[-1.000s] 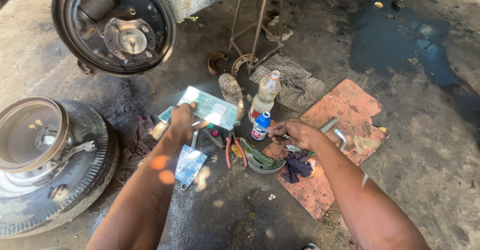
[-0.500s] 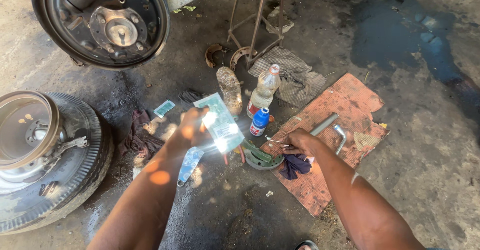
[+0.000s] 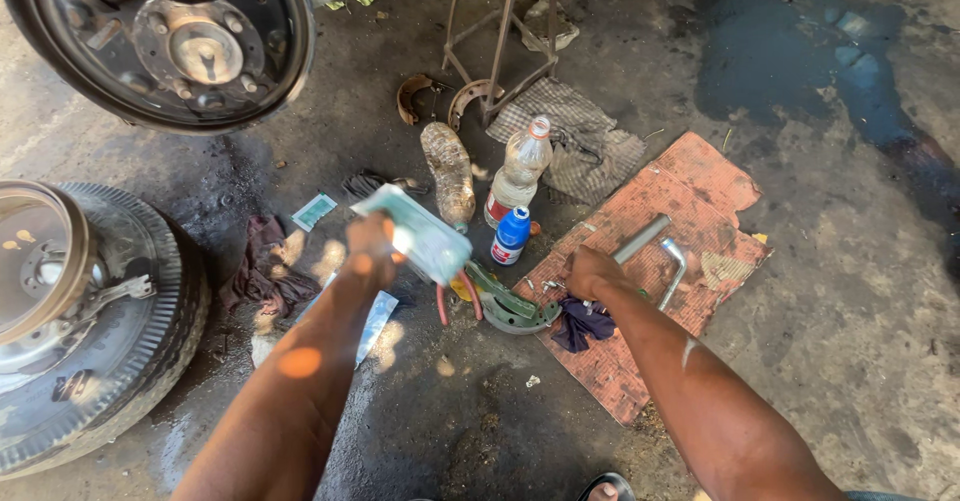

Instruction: The person works on the rear brake assembly of a green three-wheeled vehicle. They use a screwdriver to adjust components within the brake drum, then open a package of brake shoes and install them into the assembly using pliers and a screwdriver.

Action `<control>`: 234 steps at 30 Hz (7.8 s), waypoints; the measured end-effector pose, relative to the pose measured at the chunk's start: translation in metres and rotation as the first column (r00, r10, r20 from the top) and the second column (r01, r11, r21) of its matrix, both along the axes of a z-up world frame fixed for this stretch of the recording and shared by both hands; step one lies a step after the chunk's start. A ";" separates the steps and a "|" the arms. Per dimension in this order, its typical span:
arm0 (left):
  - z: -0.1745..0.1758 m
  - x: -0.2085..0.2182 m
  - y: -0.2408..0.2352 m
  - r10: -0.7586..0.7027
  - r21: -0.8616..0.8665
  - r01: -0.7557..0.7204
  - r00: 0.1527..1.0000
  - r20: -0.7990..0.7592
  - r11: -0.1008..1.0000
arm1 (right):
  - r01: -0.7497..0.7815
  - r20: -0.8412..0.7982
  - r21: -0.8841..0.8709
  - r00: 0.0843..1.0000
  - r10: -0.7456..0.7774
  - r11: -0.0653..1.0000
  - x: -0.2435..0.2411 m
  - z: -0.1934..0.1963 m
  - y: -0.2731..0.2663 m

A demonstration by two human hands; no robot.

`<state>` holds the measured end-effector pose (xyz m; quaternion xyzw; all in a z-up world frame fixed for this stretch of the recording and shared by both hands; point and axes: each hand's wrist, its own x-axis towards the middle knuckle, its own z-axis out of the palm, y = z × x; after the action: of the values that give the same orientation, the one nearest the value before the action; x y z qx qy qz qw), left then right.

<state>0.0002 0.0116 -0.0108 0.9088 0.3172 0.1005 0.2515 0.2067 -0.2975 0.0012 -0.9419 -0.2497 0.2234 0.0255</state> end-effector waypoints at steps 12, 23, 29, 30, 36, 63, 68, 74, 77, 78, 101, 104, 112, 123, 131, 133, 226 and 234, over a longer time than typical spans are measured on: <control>0.030 -0.026 0.013 0.534 -0.909 -0.219 0.845 0.005 0.355 | -0.147 0.039 -0.315 0.985 0.168 0.938 -0.040 0.020 -0.004; -0.002 0.014 -0.018 0.264 -0.759 -0.095 0.959 0.104 0.644 | -0.253 0.008 -0.441 0.958 0.285 0.861 -0.028 -0.033 -0.024; 0.005 0.016 -0.028 0.211 -0.707 -0.121 0.977 0.041 0.696 | -0.221 -0.040 -0.324 0.975 0.220 0.920 -0.024 -0.044 -0.035; 0.008 0.016 -0.028 0.202 -0.699 -0.127 0.979 0.025 0.703 | -0.214 -0.016 -0.284 0.976 0.219 0.935 -0.025 -0.045 -0.033; 0.015 0.009 -0.021 0.238 -0.681 -0.105 0.966 0.104 0.725 | 0.005 -0.238 -0.313 0.968 -0.083 0.950 -0.031 0.026 -0.015; 0.062 -0.219 0.139 0.373 0.233 -0.300 0.837 -0.401 0.925 | -0.462 -0.011 0.063 0.886 0.464 0.884 -0.106 0.087 0.140; 0.051 -0.223 0.151 0.300 0.181 -0.239 0.790 -0.535 0.954 | -0.460 0.004 0.027 0.888 0.460 0.887 -0.114 0.098 0.153; 0.064 -0.219 0.142 0.312 0.251 -0.204 0.780 -0.542 0.946 | -0.475 -0.043 -0.048 0.880 0.474 0.878 -0.114 0.085 0.158; 0.075 -0.217 0.133 0.270 0.404 0.012 0.727 -0.632 0.915 | -0.474 -0.028 -0.006 0.880 0.474 0.880 -0.110 0.078 0.157; 0.080 -0.216 0.129 0.255 0.457 0.117 0.697 -0.670 0.882 | -0.459 -0.029 0.013 0.888 0.459 0.889 -0.111 0.077 0.158; 0.071 -0.010 -0.018 0.717 -0.936 0.352 0.657 0.234 -0.018 | 0.426 -0.716 0.585 0.670 0.194 0.690 -0.080 0.080 0.129; 0.066 -0.003 -0.026 0.679 -0.928 0.373 0.685 0.263 -0.018 | 0.390 -0.677 0.586 0.717 0.165 0.710 -0.080 0.083 0.126; 0.100 -0.034 -0.031 0.337 -0.968 0.101 0.925 0.176 0.229 | 0.178 -0.456 0.534 0.884 0.104 0.827 -0.081 0.100 0.124; 0.036 -0.026 -0.005 -0.025 -0.748 0.009 1.000 -0.010 0.664 | -0.230 -0.051 0.129 0.970 0.238 0.965 -0.064 0.074 0.084; 0.030 -0.033 -0.002 0.162 -0.758 -0.103 0.987 0.004 0.645 | -0.275 -0.011 -0.017 0.961 0.275 0.961 -0.062 -0.006 0.033; 0.032 -0.033 -0.002 0.160 -0.770 -0.083 0.987 0.025 0.633 | -0.270 -0.003 -0.006 0.963 0.270 0.963 -0.057 -0.017 0.032; 0.113 -0.029 -0.046 0.061 -0.784 0.280 0.925 0.374 0.554 | 0.157 -0.443 0.697 0.862 0.247 0.700 -0.089 0.177 0.137; 0.111 -0.028 -0.044 0.025 -0.743 0.285 0.926 0.375 0.606 | 0.043 -0.358 0.744 0.868 0.343 0.667 -0.085 0.159 0.142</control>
<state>-0.0280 -0.0325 0.0998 0.6940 0.2110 0.0916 0.6823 0.1216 -0.1553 0.1598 -0.7435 -0.3832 0.3270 0.4399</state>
